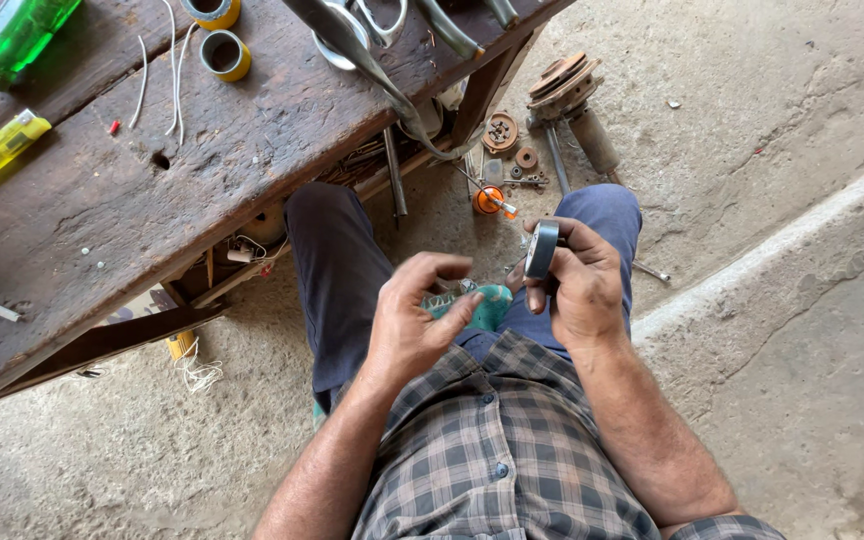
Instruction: The person pulls white insulated wire from a large spool on the workbench, measures out a length, cuts it with scissors, and strips insulation from the wire ends using pliers. They then take a roll of dark tape and wrap tape around a small cylindrical component while seated at the bench.
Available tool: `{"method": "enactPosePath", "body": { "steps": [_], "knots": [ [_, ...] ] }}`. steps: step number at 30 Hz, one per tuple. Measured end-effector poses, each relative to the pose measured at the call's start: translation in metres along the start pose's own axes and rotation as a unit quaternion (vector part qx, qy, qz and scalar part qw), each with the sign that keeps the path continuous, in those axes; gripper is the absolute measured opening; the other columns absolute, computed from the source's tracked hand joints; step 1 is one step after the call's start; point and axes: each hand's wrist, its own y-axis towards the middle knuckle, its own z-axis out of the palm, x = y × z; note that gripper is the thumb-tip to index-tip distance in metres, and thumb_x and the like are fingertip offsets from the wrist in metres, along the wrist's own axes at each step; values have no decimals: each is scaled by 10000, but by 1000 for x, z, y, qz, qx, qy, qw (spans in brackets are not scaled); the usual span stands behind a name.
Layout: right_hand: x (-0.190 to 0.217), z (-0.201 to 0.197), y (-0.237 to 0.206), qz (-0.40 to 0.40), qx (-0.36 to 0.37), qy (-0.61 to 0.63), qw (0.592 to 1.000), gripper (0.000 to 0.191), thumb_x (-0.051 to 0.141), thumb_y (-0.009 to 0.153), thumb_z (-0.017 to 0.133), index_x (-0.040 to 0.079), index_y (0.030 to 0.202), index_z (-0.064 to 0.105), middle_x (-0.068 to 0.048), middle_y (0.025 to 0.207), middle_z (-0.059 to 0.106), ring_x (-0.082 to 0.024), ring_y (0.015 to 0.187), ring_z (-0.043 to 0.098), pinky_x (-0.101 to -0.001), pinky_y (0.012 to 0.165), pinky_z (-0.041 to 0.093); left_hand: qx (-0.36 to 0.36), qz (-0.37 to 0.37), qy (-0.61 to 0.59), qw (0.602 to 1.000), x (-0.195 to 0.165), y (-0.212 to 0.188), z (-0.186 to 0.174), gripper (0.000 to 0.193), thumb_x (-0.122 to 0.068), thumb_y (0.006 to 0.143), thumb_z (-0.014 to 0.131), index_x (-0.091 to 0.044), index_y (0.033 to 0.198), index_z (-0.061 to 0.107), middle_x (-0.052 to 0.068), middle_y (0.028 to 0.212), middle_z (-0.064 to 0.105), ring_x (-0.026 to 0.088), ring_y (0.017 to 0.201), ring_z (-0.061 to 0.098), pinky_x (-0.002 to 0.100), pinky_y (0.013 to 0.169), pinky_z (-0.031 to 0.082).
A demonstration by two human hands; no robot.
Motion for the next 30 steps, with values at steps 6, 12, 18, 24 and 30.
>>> {"method": "enactPosePath", "body": {
  "steps": [6,12,18,24,30],
  "knots": [
    [12,17,-17,-202,37,-272,940,250,-25,977,675,8,1225,690,-69,863,702,-125,720,651,-241,643,538,92,-146,-357,918,-9,0,12,333,-176,938,824,-20,1210,713,-14,933,644,52,839,591,230,743,511],
    [31,32,-26,-362,48,-433,824,294,-57,916,721,44,1193,722,-92,1047,710,-155,892,722,-251,752,604,101,-162,-358,914,-10,3,10,235,-187,948,812,-16,1098,756,-7,906,667,50,808,573,227,703,491],
    [37,38,-27,-335,43,-414,845,289,-48,872,787,41,1137,713,-83,1064,721,-159,912,731,-269,780,607,124,-102,-407,899,-6,0,9,193,-168,950,796,-28,1062,727,-23,953,638,59,838,576,242,736,506],
    [37,41,-28,-376,53,-453,807,291,-97,871,748,40,1126,724,-101,1069,715,-171,926,732,-269,788,617,139,-153,-450,869,2,-5,10,202,-148,953,831,-38,1077,716,-26,886,590,55,807,527,231,729,465],
    [35,47,-29,-373,55,-438,816,301,-108,837,757,34,1098,709,-108,1069,710,-196,940,726,-285,815,600,133,-104,-415,894,4,-3,7,177,-139,955,797,-18,1064,728,-6,988,616,71,865,564,239,745,481]
  ]
}}
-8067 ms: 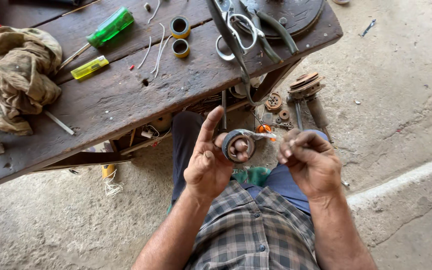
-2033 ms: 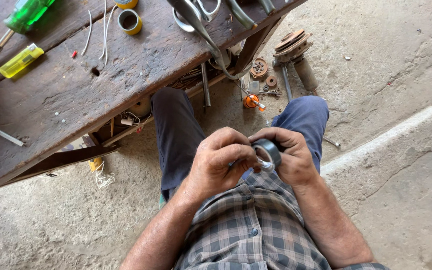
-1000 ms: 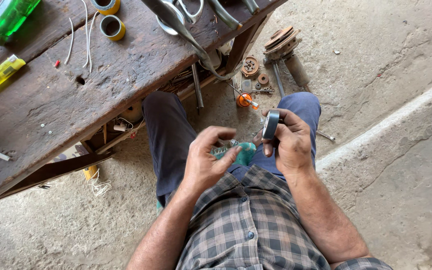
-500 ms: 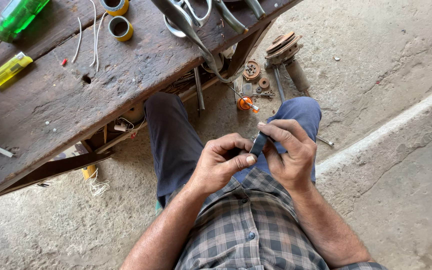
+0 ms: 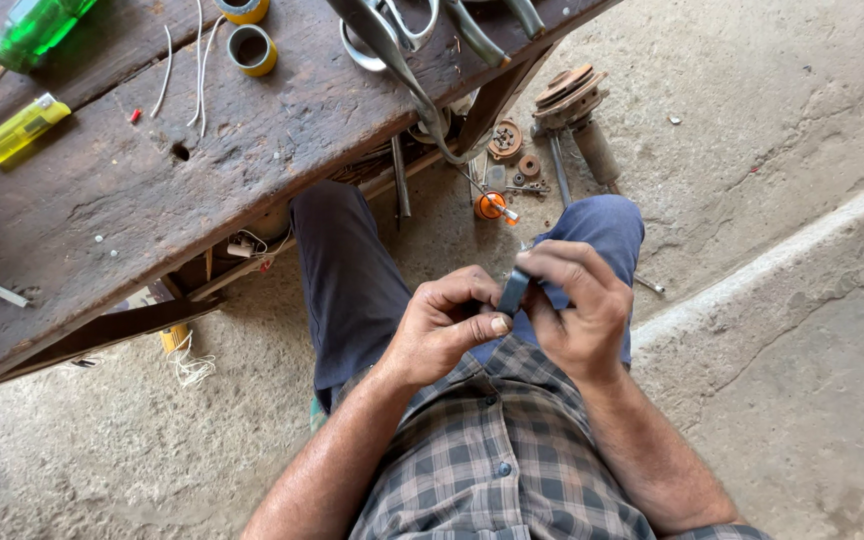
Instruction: The person pulls white insulated wire from a large spool on the workbench, measures out a length, cuts it with scissors, and strips insulation from the wire ends using pliers. They then take a roll of dark tape and wrap tape around a small cylindrical component while seated at the bench.
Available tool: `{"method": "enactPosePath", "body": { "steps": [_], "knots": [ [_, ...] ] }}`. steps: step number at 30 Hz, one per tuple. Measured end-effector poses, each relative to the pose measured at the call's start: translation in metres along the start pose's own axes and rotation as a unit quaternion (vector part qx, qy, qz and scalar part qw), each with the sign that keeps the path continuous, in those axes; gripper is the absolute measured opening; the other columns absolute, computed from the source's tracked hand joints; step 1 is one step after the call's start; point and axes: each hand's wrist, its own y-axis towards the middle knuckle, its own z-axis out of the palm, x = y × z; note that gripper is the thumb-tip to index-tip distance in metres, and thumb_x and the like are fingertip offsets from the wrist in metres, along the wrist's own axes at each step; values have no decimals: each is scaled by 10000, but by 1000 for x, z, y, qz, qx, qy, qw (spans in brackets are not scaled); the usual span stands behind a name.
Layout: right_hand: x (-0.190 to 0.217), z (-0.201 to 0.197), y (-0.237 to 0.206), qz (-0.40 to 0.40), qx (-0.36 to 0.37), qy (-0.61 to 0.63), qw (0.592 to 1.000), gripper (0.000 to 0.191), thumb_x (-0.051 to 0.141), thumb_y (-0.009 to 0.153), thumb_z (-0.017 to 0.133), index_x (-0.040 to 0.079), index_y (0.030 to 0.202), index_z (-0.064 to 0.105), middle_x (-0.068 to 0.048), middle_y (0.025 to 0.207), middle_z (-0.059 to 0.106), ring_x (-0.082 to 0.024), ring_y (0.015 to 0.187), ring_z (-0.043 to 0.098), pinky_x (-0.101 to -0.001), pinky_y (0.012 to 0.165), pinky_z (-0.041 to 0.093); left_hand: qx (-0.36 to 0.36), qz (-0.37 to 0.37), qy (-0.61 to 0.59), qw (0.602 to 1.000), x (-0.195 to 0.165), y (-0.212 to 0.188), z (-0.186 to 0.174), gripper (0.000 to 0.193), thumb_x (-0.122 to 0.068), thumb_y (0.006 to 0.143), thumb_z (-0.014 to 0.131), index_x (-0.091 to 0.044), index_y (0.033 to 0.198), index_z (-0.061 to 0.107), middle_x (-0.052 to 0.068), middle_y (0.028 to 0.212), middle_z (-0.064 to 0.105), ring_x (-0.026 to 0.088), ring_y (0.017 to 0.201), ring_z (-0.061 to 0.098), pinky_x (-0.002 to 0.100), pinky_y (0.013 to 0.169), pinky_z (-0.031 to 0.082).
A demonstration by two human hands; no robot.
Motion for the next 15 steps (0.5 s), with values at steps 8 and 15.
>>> {"method": "enactPosePath", "body": {
  "steps": [8,15],
  "knots": [
    [-2,3,-3,-5,-11,-8,1000,305,-118,827,767,23,1089,699,-103,1069,710,-203,949,729,-298,831,605,3,-10,-45,999,-1,-1,-1,145,-113,959,806,-24,1020,709,5,1024,606,79,893,570,247,787,500],
    [-7,6,-4,50,-12,68,996,285,-103,826,784,26,1063,692,-99,1036,720,-186,911,719,-297,801,610,9,15,-49,999,0,-1,-1,206,-116,917,813,-13,1073,727,11,1071,605,106,961,596,258,831,529]
  ]
}}
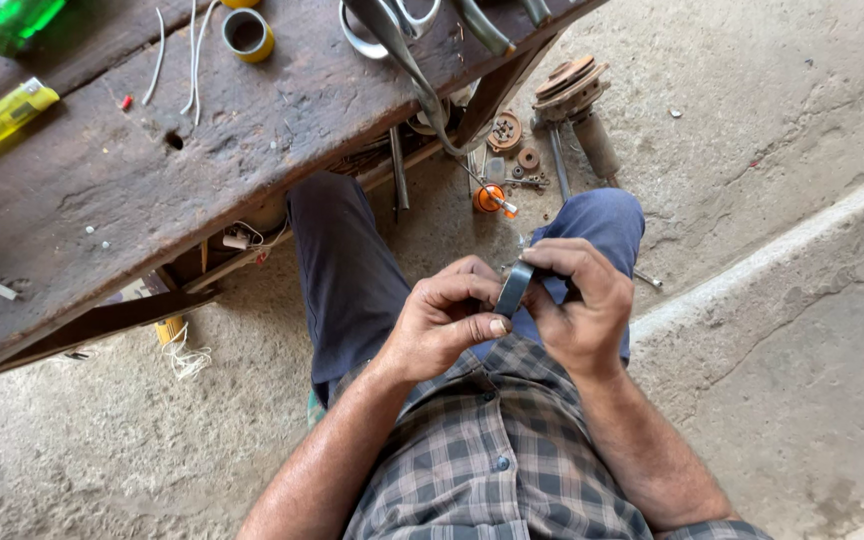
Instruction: The person pulls white insulated wire from a large spool on the workbench, measures out a length, cuts it with scissors, and strips insulation from the wire ends using pliers. They then take a roll of dark tape and wrap tape around a small cylindrical component while seated at the bench.
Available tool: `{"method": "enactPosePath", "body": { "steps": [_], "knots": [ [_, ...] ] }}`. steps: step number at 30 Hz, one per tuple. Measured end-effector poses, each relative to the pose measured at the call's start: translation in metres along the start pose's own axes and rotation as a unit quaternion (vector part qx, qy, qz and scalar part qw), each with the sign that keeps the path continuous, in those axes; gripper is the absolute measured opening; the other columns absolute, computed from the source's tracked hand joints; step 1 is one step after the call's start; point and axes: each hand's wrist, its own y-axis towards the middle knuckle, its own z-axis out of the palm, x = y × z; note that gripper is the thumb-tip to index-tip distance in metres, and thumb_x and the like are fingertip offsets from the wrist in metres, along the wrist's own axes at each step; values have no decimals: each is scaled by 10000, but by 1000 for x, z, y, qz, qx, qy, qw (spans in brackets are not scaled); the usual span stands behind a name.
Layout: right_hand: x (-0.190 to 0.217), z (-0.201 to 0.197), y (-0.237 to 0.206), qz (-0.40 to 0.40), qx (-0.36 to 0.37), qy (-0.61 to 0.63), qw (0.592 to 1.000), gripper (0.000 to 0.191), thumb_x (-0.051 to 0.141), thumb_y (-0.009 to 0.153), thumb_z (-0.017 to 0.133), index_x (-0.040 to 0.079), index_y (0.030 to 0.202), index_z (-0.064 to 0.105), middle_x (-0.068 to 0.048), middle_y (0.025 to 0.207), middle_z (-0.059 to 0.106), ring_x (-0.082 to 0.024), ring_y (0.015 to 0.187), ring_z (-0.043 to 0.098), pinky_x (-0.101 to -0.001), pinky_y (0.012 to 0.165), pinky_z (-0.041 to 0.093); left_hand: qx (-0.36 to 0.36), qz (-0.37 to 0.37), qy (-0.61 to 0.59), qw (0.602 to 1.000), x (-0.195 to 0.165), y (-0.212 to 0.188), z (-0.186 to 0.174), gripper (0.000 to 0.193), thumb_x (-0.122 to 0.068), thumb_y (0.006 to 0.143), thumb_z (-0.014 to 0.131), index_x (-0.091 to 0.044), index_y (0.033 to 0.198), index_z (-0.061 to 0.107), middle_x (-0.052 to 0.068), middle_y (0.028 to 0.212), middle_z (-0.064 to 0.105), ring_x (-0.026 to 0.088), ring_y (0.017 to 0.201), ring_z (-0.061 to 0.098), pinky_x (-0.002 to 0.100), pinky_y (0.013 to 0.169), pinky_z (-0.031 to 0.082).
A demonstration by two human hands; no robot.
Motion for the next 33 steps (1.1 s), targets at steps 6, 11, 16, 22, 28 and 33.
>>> {"method": "enactPosePath", "body": {
  "steps": [6,11,16,22,28,33],
  "knots": [
    [4,-2,1,-85,-18,-64,994,296,-119,837,766,19,1085,682,-125,1064,716,-220,970,733,-308,815,608,-6,7,34,999,-2,0,2,181,-110,938,813,-38,1081,729,26,1096,601,113,974,595,256,834,522],
    [4,-2,-1,-63,-19,-35,997,311,-123,807,758,24,1069,677,-110,1050,714,-190,962,716,-307,844,596,5,30,20,999,-4,-1,2,188,-94,945,817,-19,1099,740,28,1108,591,119,999,578,260,856,517],
    [-2,-3,-11,77,-16,90,993,265,-130,865,746,-5,1088,673,-48,1023,692,-102,924,669,-242,788,564,3,32,48,998,-6,0,5,208,-81,945,797,-12,1132,735,31,1121,602,125,1010,597,261,879,530],
    [-12,1,-19,200,-19,172,964,188,-123,918,720,-9,1064,689,-21,892,713,-80,795,686,-222,701,570,-9,12,20,1000,0,-4,7,203,-66,952,791,-14,1137,726,15,1093,590,101,978,590,254,865,537],
    [-7,2,-15,110,10,48,993,222,-123,908,742,-3,1083,676,-59,968,697,-108,869,697,-261,744,587,-24,-2,16,1000,8,-6,3,179,-77,959,793,-13,1114,729,10,1076,590,86,942,586,252,844,533],
    [-2,0,-8,-117,3,-104,988,281,-131,857,751,23,1081,680,-118,1055,709,-239,948,735,-308,807,614,-29,-10,-27,999,12,-10,0,153,-98,982,784,-15,1100,733,21,1091,608,92,980,591,248,870,529]
  ]
}}
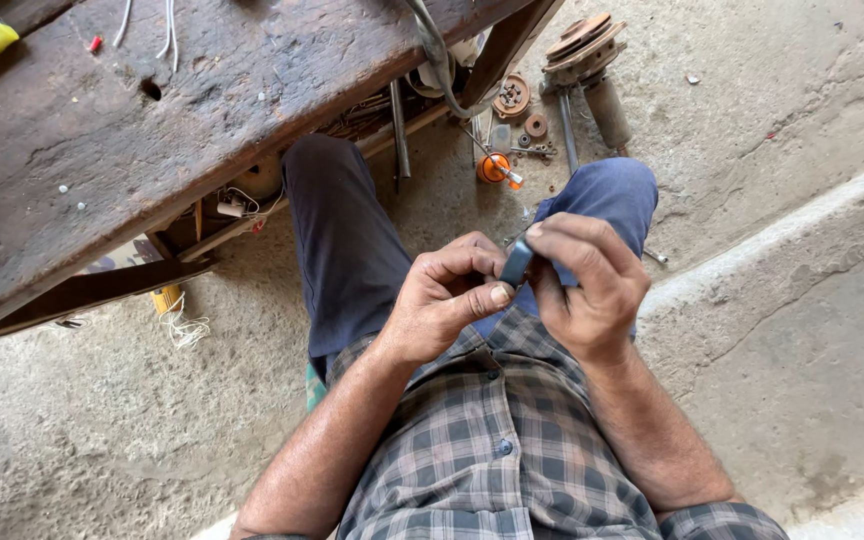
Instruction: The person pulls white insulated wire from a large spool on the workbench, measures out a length, cuts it with scissors, and strips insulation from the wire ends using pliers. They then take a roll of dark tape and wrap tape around a small cylindrical component while seated at the bench.
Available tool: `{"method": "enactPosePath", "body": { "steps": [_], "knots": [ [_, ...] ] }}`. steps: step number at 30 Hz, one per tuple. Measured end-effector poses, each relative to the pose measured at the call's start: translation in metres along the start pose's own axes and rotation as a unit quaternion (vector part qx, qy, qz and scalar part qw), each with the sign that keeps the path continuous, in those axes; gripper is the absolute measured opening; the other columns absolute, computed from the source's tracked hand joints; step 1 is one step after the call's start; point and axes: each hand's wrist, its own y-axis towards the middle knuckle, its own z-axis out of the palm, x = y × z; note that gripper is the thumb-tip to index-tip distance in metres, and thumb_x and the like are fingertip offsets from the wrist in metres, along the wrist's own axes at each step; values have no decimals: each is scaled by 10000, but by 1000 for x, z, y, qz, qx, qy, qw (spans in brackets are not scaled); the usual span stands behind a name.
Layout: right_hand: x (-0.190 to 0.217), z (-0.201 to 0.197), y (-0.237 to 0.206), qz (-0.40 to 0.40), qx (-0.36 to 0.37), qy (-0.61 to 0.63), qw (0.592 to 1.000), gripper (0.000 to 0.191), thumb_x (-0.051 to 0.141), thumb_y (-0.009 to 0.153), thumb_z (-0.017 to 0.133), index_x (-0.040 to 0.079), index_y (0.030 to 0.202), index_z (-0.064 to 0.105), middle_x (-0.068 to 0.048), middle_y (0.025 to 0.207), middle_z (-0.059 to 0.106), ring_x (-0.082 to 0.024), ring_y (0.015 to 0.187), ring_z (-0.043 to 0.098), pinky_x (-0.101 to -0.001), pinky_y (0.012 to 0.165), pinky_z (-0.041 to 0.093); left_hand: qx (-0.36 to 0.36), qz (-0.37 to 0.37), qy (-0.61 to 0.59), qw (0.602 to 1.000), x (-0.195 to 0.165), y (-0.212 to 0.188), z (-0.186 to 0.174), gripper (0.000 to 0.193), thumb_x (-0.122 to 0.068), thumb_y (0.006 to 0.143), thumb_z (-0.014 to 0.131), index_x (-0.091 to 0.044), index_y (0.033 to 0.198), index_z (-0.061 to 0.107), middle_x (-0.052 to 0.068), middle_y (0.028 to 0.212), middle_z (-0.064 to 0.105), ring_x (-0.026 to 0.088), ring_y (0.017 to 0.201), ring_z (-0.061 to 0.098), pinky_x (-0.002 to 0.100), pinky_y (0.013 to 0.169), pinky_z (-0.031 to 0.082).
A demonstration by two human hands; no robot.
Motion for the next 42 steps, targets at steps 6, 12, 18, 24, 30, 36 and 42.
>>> {"method": "enactPosePath", "body": {
  "steps": [6,12,18,24,30,36,42],
  "knots": [
    [1,2,2,127,7,130,983,279,-95,853,783,34,1076,678,-99,1065,708,-203,915,712,-293,772,601,16,15,18,1000,0,0,-6,204,-100,956,801,-16,1131,740,24,1109,603,99,979,601,253,855,545],
    [1,2,5,-4,5,14,1000,276,-99,844,782,30,1063,673,-104,1058,708,-238,950,729,-317,811,611,15,8,-7,1000,0,0,-8,191,-105,957,804,-36,1124,741,33,1155,590,106,1034,607,259,904,556],
    [3,4,5,43,10,63,997,277,-68,844,808,34,1057,663,-98,1060,708,-234,943,728,-325,832,606,26,51,59,997,0,0,-13,218,-122,959,816,-48,1155,756,32,1134,597,123,1056,584,281,927,543],
    [2,4,1,69,7,51,996,257,-65,865,799,30,1067,672,-119,1058,720,-206,944,731,-290,794,607,29,37,34,998,0,1,-13,245,-146,929,827,-68,1150,753,28,1146,591,130,1039,580,290,915,541],
    [-8,8,-6,226,5,162,961,199,-82,895,769,8,1041,670,-77,948,718,-122,846,714,-257,731,597,34,25,23,999,-2,3,-11,264,-115,936,805,-64,1186,736,33,1176,602,130,1080,609,300,952,568],
    [-14,13,-13,356,5,319,878,163,-80,904,741,-5,1024,660,-49,900,713,-88,772,716,-234,676,617,27,21,27,999,-1,5,-7,247,-85,960,792,-34,1195,735,45,1173,619,138,1098,625,300,987,565],
    [-10,6,-5,85,11,60,995,196,-73,898,746,7,1061,674,-81,971,707,-129,890,709,-268,757,608,-1,-4,-11,1000,3,5,-5,212,-101,958,812,-3,1133,744,40,1124,593,124,998,592,282,879,540]
  ]
}}
